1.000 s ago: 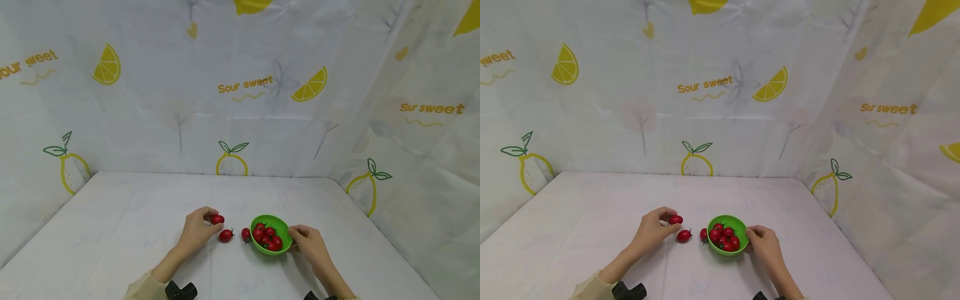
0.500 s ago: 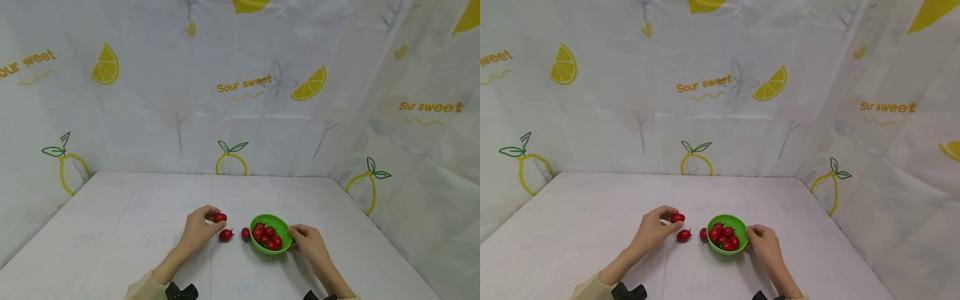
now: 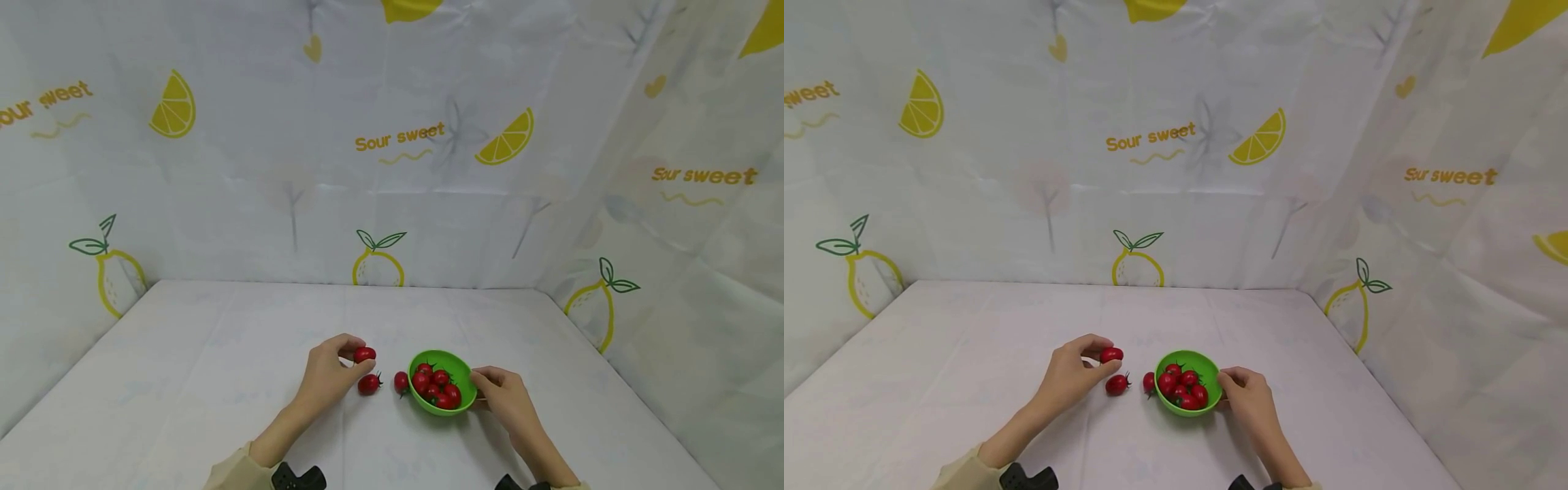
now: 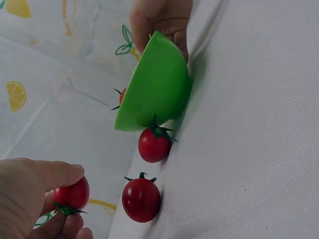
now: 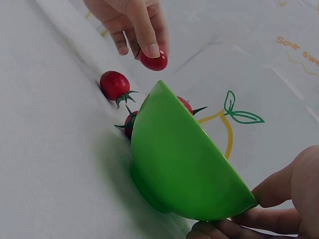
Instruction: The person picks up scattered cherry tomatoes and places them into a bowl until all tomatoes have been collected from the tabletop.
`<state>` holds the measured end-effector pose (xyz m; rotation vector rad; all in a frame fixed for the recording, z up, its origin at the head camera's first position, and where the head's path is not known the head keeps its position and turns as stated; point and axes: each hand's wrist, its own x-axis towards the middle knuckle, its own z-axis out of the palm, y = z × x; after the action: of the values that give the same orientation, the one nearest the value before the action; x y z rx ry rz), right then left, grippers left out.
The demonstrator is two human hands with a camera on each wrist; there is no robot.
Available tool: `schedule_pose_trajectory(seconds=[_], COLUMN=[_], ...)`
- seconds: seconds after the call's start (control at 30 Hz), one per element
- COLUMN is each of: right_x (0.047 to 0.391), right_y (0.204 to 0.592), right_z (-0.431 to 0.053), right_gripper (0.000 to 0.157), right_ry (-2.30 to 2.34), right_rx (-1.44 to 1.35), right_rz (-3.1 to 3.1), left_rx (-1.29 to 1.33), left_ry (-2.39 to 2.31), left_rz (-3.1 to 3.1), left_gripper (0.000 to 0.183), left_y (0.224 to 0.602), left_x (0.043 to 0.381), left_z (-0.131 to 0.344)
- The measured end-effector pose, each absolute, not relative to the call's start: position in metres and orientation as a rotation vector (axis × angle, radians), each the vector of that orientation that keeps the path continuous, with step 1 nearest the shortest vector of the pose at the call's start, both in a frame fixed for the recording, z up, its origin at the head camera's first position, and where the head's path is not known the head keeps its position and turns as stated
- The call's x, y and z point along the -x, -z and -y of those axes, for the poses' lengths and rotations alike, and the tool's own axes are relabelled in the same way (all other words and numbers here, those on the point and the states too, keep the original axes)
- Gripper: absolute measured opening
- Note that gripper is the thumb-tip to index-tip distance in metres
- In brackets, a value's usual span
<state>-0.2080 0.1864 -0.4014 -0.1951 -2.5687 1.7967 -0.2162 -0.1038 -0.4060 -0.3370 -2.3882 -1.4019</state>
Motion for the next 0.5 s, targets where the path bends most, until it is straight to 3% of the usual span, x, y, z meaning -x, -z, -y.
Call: schedule_pose_trajectory(seconds=[0.5], right_x=[0.2069], right_y=[0.3999], right_z=[-0.1859], right_gripper=[0.031], right_ry=[-1.780], right_rx=[0.200], right_rz=[2.573], left_rx=[0.395], left_ry=[1.419], left_rz=[2.360], left_gripper=[0.021], left_y=[0.4023], left_x=[0.2127], left_z=[0.0993])
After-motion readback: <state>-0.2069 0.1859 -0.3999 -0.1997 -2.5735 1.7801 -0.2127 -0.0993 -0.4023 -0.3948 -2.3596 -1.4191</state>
